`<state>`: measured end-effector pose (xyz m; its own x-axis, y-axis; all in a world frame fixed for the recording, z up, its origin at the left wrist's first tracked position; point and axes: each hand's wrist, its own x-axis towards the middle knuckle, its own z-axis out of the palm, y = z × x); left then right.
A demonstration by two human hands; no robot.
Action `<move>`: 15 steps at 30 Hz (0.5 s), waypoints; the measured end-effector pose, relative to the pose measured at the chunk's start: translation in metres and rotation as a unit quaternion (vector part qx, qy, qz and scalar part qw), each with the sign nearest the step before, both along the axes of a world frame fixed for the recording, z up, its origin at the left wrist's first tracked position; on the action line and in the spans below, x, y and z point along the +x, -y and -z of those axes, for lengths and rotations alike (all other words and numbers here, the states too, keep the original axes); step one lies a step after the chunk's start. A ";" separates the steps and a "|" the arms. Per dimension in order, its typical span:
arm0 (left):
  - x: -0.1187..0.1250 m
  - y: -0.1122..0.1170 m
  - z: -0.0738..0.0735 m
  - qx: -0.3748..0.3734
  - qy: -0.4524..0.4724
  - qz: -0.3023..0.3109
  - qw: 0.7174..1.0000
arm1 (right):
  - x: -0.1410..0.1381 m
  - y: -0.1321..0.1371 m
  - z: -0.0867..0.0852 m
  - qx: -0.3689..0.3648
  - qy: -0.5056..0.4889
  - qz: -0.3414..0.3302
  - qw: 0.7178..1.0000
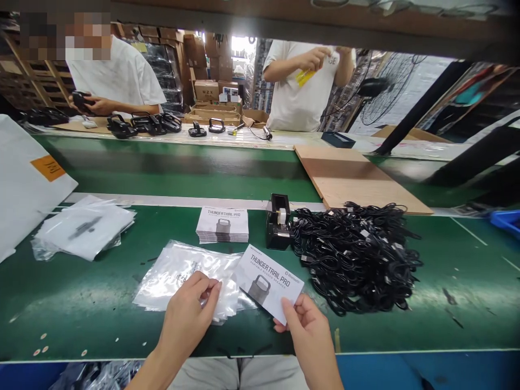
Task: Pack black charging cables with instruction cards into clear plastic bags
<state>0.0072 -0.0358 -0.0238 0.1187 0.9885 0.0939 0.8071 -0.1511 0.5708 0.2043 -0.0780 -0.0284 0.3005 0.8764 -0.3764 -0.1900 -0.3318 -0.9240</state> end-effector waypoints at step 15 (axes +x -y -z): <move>-0.001 0.003 0.014 0.062 0.006 0.026 0.998 | 0.013 0.022 0.007 -0.128 -0.001 -0.221 0.967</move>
